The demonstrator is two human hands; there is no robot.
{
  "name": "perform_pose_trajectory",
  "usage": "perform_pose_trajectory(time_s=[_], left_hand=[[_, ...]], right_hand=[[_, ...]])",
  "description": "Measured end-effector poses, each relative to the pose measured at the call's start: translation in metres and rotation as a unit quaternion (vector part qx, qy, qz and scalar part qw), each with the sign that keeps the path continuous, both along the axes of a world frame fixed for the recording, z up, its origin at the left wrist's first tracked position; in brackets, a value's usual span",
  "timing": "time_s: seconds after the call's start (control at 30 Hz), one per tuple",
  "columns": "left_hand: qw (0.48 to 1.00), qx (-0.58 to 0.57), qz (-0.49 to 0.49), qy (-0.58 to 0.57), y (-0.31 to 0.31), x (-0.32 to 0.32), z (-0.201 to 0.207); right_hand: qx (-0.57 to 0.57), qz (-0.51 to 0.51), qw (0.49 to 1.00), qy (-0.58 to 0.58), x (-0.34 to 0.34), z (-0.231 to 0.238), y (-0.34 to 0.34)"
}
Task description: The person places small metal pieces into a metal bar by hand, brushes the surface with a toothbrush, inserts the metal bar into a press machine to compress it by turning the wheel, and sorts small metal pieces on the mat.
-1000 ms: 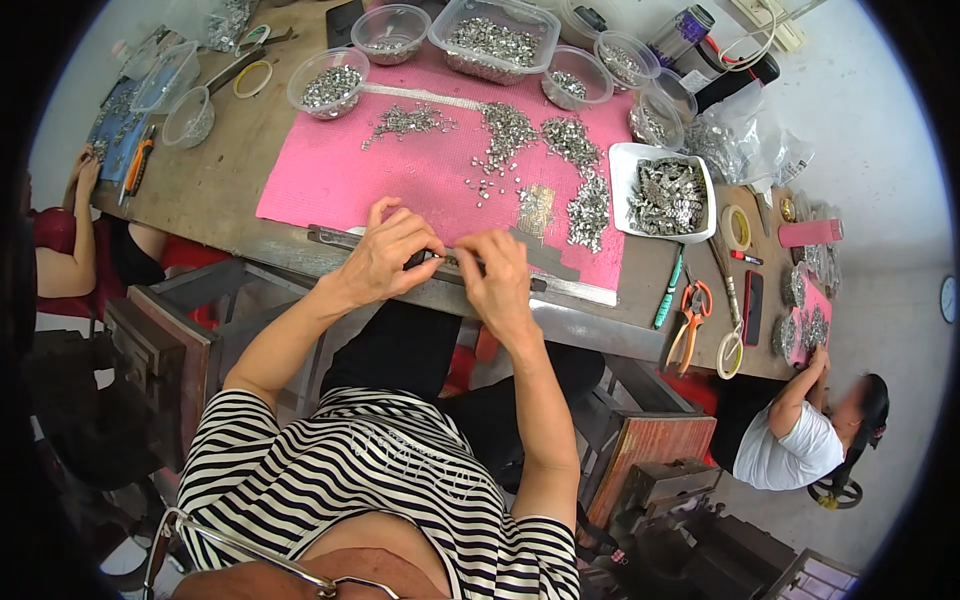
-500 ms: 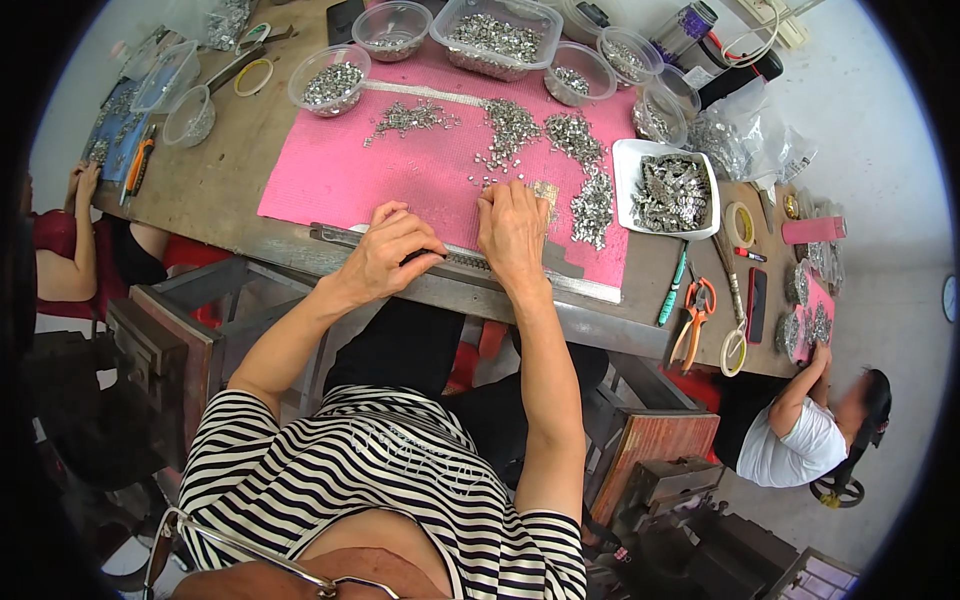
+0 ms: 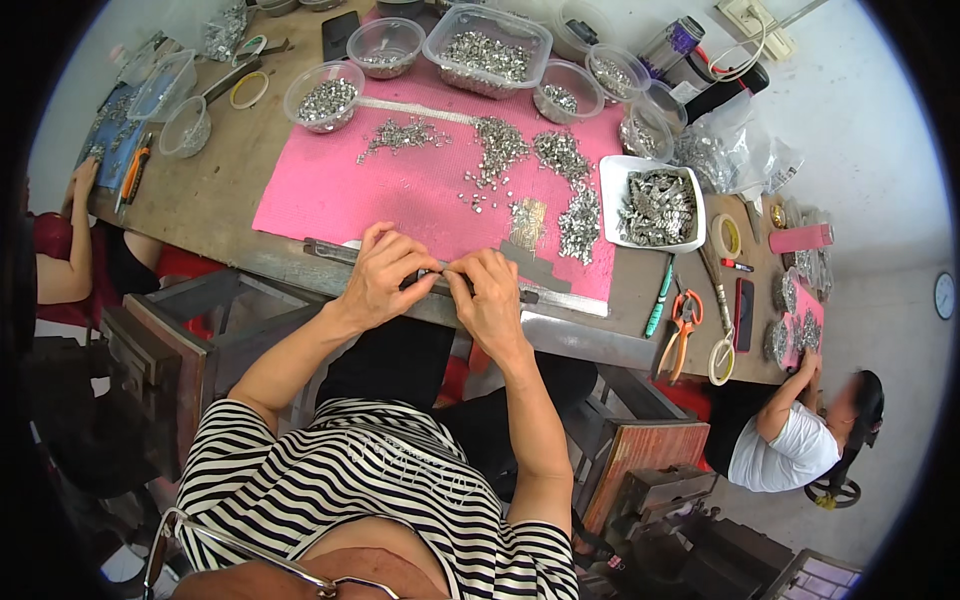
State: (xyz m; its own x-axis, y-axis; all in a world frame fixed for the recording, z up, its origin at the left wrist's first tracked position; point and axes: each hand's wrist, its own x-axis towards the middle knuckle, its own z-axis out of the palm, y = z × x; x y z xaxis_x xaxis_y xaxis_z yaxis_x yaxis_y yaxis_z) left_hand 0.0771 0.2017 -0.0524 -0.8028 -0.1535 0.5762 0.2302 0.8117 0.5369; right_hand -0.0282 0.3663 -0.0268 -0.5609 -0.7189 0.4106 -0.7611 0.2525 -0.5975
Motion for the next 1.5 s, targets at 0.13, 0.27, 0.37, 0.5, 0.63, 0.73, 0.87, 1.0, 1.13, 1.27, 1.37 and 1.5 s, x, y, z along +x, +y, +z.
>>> perform_pose_trajectory(time_s=[0.13, 0.27, 0.37, 0.5, 0.63, 0.73, 0.87, 1.0, 1.13, 1.27, 1.37, 1.5], left_hand=[[1.0, 0.001, 0.007, 0.005, 0.0, 0.0, -0.002], [1.0, 0.01, 0.002, -0.012, 0.001, -0.002, 0.005], [1.0, 0.002, -0.006, -0.016, -0.002, -0.003, 0.008], [0.995, 0.075, -0.055, -0.038, -0.012, 0.001, 0.007], [0.995, 0.064, -0.064, -0.033, -0.015, 0.002, 0.0], [0.997, 0.057, -0.055, -0.007, -0.011, 0.003, -0.003], [0.998, 0.05, -0.043, 0.005, -0.006, 0.002, -0.004], [0.998, 0.053, -0.035, 0.004, -0.005, 0.001, -0.002], [0.998, 0.052, -0.025, 0.009, -0.005, 0.002, -0.004], [0.999, 0.047, -0.02, 0.016, -0.003, -0.001, -0.005], [0.998, 0.049, -0.018, 0.017, -0.002, -0.001, -0.005], [0.998, 0.064, -0.02, 0.006, -0.002, -0.001, -0.002]], right_hand=[[-0.006, -0.033, 0.999, -0.012, -0.023, 0.0, -0.005], [0.009, -0.097, 0.995, -0.001, -0.063, -0.013, -0.021], [0.038, -0.106, 0.992, 0.062, -0.073, -0.016, -0.031], [0.073, -0.103, 0.989, 0.082, -0.073, -0.015, -0.033], [0.061, -0.109, 0.985, 0.118, -0.074, -0.017, -0.033], [0.064, -0.107, 0.989, 0.084, -0.073, -0.013, -0.033], [0.068, -0.102, 0.988, 0.098, -0.072, -0.011, -0.028], [0.038, -0.069, 0.995, 0.063, -0.046, 0.001, -0.013], [0.003, -0.017, 1.0, 0.008, -0.013, 0.008, 0.002], [-0.011, -0.026, 0.997, 0.067, 0.001, -0.005, 0.008], [-0.014, -0.033, 0.996, 0.084, 0.005, -0.008, 0.008], [-0.018, -0.024, 0.995, 0.09, 0.006, -0.011, 0.01]])
